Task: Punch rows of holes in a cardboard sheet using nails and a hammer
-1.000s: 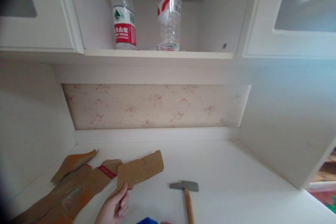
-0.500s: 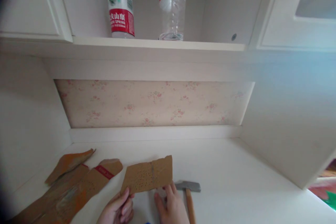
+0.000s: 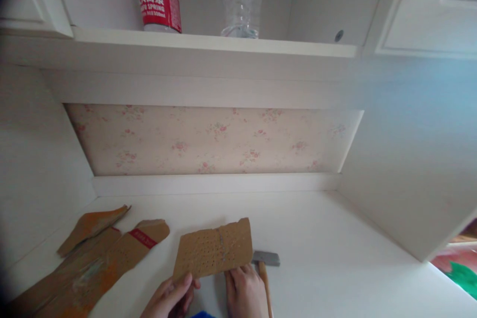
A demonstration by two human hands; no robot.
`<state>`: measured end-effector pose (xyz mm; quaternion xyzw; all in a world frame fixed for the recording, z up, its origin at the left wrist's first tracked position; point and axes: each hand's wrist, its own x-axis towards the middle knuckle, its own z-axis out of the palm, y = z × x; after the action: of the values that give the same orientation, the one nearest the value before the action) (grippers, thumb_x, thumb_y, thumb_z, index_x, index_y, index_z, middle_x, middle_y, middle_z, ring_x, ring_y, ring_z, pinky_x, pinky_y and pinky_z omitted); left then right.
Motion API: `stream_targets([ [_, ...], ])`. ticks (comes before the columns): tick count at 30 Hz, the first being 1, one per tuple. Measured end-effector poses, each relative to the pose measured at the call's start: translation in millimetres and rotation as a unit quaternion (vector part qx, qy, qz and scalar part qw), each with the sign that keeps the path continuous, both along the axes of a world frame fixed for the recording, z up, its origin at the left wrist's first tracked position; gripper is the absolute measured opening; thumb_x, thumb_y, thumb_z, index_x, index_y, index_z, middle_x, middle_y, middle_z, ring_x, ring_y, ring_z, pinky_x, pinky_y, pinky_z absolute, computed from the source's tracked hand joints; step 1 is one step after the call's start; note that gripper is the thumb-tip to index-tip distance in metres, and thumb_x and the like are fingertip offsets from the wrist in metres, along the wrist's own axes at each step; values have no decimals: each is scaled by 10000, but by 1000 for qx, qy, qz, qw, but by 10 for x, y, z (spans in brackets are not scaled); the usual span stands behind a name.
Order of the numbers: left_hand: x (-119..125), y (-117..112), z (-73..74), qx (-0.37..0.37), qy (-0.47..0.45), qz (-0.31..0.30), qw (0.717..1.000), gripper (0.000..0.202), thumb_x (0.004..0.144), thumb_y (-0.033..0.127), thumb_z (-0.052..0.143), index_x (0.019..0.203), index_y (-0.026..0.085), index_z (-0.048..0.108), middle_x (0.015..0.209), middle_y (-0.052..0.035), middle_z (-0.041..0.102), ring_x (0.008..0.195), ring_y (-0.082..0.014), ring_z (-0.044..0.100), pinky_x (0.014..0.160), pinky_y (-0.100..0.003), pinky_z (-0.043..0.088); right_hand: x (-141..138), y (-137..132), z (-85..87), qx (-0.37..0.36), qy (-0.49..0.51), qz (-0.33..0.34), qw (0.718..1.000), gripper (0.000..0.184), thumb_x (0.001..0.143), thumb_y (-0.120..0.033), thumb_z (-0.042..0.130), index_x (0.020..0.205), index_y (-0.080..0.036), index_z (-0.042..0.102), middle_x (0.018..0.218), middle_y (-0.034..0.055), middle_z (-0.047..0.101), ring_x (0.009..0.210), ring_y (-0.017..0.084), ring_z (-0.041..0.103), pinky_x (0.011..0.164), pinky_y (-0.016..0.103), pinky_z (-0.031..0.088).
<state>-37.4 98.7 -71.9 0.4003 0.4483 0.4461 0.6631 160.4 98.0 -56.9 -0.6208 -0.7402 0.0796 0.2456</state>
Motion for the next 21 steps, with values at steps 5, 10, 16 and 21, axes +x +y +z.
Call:
stream_targets([
  [5, 102, -10, 18, 76, 125, 8, 989, 599, 697, 730, 678, 765, 138, 738, 581, -22, 593, 570, -150, 521, 557, -244, 382, -20, -37, 18, 9, -36, 39, 999, 301, 945, -181, 459, 852, -220, 743, 895, 79, 783, 867, 229, 731, 738, 277, 512],
  [10, 125, 117, 55, 73, 97, -49, 991, 599, 780, 714, 609, 602, 145, 666, 464, 18, 498, 455, -115, 449, 505, -233, 337, -64, -57, 16, 27, -31, 33, 999, 274, 938, -205, 500, 821, -227, 746, 853, 54, 787, 830, 215, 732, 709, 261, 484],
  [16, 141, 232, -4, 75, 16, -44, 996, 584, 780, 687, 620, 552, 150, 627, 491, 14, 526, 445, -100, 438, 503, -233, 333, -75, 1, -54, 128, -14, 2, 992, 293, 883, -151, 495, 775, -259, 744, 772, 33, 788, 747, 217, 735, 654, 272, 444],
  [21, 159, 222, -39, 68, 37, -50, 996, 561, 795, 668, 624, 573, 153, 616, 520, 12, 530, 485, -111, 459, 527, -239, 346, -135, 61, -59, 173, -27, 32, 984, 269, 859, -128, 517, 715, -250, 709, 691, 22, 748, 666, 213, 712, 622, 282, 422],
])
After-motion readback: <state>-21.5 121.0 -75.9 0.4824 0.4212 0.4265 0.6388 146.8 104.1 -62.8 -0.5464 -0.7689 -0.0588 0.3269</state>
